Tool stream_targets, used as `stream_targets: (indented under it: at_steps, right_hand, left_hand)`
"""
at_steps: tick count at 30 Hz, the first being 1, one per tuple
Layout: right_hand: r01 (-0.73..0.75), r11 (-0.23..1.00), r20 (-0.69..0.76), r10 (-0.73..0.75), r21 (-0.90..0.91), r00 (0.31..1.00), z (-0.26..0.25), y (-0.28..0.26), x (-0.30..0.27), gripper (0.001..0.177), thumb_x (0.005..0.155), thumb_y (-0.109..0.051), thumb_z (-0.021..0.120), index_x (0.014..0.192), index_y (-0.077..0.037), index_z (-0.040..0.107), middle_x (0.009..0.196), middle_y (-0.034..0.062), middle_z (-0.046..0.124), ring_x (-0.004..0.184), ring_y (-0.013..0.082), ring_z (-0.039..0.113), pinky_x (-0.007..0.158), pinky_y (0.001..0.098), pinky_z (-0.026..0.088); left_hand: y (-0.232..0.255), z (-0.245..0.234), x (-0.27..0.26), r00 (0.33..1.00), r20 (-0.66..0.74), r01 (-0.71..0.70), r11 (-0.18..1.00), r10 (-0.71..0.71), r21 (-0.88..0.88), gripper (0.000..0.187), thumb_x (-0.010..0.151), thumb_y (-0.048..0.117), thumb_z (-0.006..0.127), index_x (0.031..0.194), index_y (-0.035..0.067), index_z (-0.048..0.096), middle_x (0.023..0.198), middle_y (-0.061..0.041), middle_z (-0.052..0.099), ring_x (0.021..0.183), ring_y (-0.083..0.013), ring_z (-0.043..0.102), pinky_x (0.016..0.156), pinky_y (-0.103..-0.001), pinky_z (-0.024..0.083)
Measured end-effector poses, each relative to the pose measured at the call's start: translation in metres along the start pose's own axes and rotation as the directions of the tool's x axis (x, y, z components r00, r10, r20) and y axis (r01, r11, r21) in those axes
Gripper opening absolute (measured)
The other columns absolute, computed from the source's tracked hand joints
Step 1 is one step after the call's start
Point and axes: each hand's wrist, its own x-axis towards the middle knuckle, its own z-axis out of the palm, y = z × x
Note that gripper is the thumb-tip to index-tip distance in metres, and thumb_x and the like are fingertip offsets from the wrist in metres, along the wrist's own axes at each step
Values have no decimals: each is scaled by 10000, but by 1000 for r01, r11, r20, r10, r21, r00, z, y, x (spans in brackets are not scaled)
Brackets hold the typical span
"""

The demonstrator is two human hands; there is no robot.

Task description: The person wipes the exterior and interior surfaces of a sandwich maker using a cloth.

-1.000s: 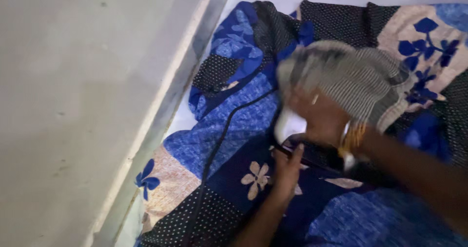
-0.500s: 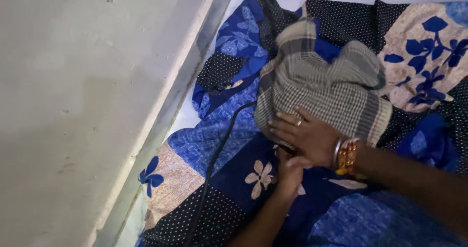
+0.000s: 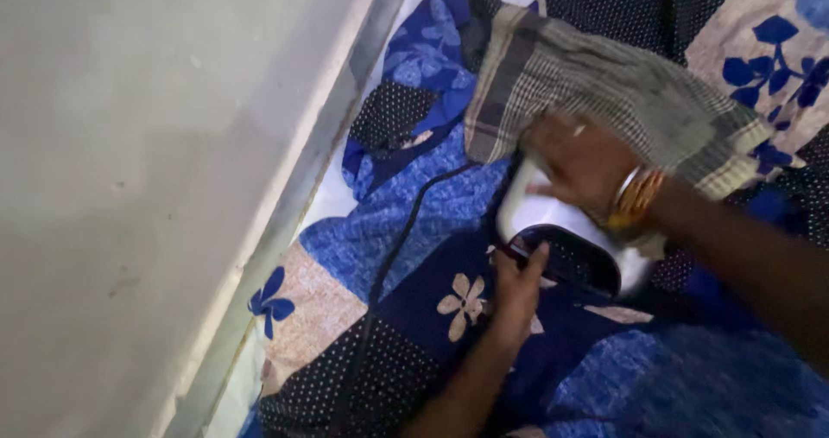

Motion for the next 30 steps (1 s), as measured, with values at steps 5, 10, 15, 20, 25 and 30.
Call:
stream_targets:
  at_steps: [5,10,15,20,25,30]
  right_hand:
    - [313,933,-23,-314,180,949,23,-50,-27,1013,819,-880,335,1500,-140,453,1584,130,355,1458,273,332,1195,544,272]
    - [32,994,-3,-31,101,1000,17,4,-14,976,834,-828,272,1524,-147,385,1629,125,316,1472,348,300,1083,570,305]
    - [431,902,-274,-411,15,869,24,-62,-48,973,827,-860,292,1490,-151,350,1568,114,303,1429,335,284,1107,621,227]
    - [69,997,-99,-65,37,993,11,-15,-30,1053,817,-847,311,1573,-114,313,1619,149,259,1460,329,233,1094,623,150]
    - [329,944,-207,-318,17,925,21,-36,-35,839,894,-780,310,1521,-225,366,1620,72,299,1501,312,227,1185,628,95]
    - [362,911,-279,-301,199,912,0,-45,-28,901,900,-825,314,1546,-199,370,1604,72,286,1519,305,233,1242,600,94]
  left_hand:
    - [4,3,7,999,32,13,999,-12,-53,559,866,85,630,1407,45,492,1218,-69,634,1042,-187,621,787,-330,537]
    - [8,0,5,999,12,-39,997,38,65,472,956,166,702,1368,-30,578,1202,-96,689,1052,-193,661,887,-312,555]
    - [10,0,-6,988,83,-114,982,128,-152,655,902,229,667,1461,210,326,1349,55,574,1212,-77,600,987,-268,536]
    - [12,3,-2,1000,17,-19,1000,19,-9,479,981,205,700,1381,-18,559,1217,-91,675,1064,-189,639,885,-309,534]
    - [17,6,-3,998,64,14,969,2,-245,601,847,118,674,1397,157,436,1258,39,629,1111,-118,644,869,-278,575]
    - [2,-2,4,993,118,-21,998,28,-62,397,960,93,583,1339,-17,536,1053,-126,656,851,-225,631,663,-329,514]
